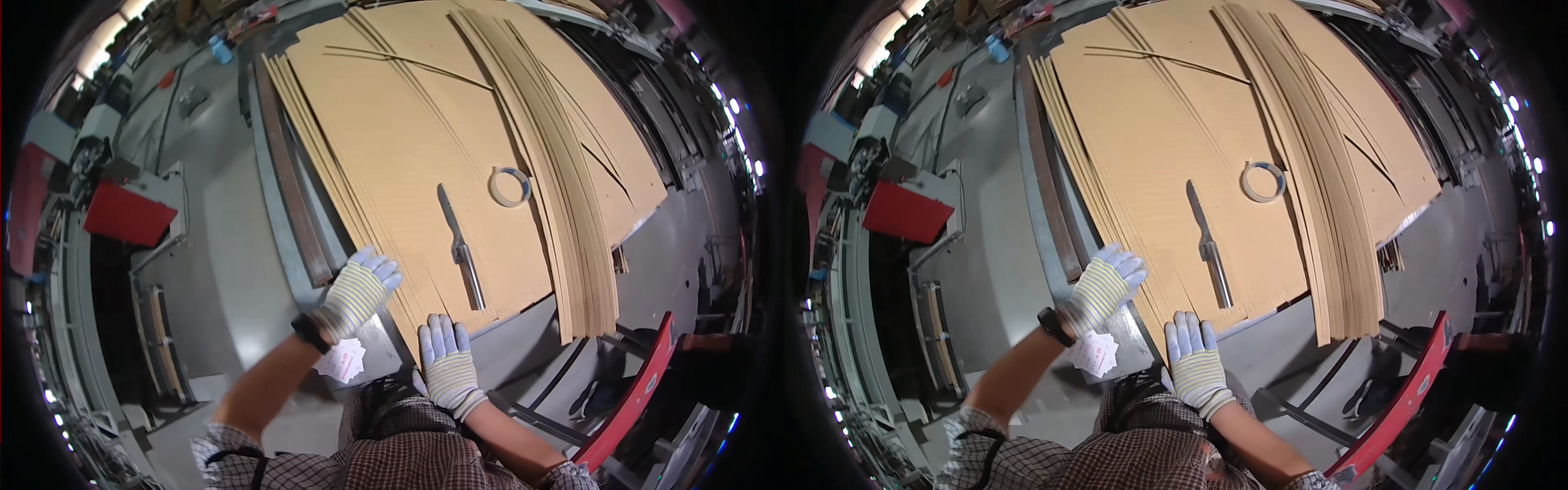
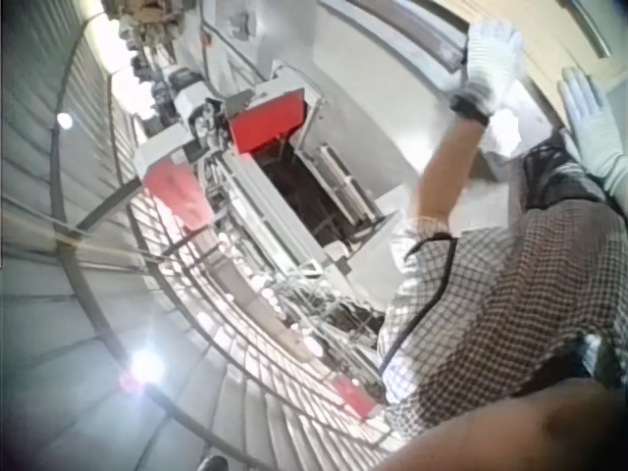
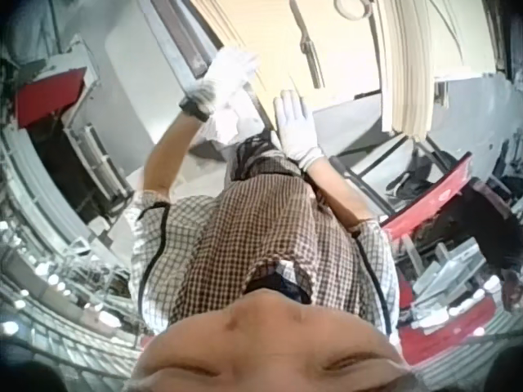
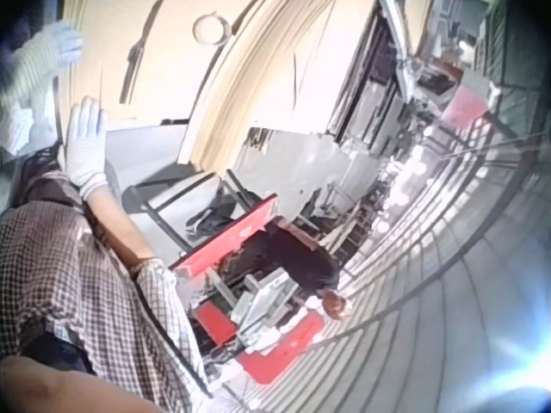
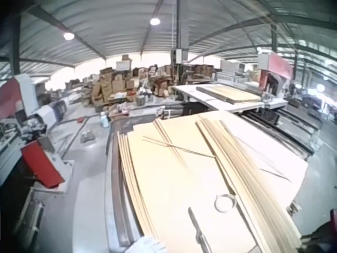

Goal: Trimming and organizing cardboard sheets using a combination of industrial machinery and a manual utility knife.

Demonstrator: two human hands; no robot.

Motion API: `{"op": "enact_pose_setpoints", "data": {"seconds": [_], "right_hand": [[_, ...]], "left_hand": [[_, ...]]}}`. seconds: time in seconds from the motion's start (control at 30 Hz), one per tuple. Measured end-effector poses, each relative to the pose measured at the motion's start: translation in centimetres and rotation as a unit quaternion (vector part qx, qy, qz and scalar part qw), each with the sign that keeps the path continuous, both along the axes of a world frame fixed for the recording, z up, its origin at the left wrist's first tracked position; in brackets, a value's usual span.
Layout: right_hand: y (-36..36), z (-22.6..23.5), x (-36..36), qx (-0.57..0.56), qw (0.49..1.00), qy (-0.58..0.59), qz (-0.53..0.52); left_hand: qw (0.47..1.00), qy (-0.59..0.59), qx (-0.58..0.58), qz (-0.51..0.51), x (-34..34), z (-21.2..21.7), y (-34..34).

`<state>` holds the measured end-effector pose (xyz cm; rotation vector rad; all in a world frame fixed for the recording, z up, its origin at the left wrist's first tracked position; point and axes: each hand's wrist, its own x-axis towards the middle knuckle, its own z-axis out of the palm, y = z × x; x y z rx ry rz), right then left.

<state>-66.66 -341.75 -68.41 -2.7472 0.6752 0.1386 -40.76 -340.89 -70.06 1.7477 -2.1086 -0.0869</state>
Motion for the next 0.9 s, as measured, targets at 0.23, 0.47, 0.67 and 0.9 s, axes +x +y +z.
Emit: {"op": "enact_pose_setpoints", "data": {"seconds": [0.23,0.47,0.67,0.9], "right_hand": [[-0.1,0.5,-0.6,0.014,0.999,-0.03,-0.019],[-0.2,0.7,-1.1,0.02,0.998,-0.055,-0.025],[-0.2,1.1,-0.9,0.004,0.998,-0.058,-0.017],[-0.4,0.5,-1.6,0.004,0.998,-0.052,-0.03]], "left_hand": [[0.981,-0.053,0.098,-0.159,3.6,0.4,-2.2],[0.97,-0.126,0.122,-0.167,4.6,1.4,-4.6],[0.941,-0.178,0.204,-0.204,4.1,3.0,-6.5],[0.918,-0.291,0.248,-0.105,7.0,16.8,-12.5]]}}
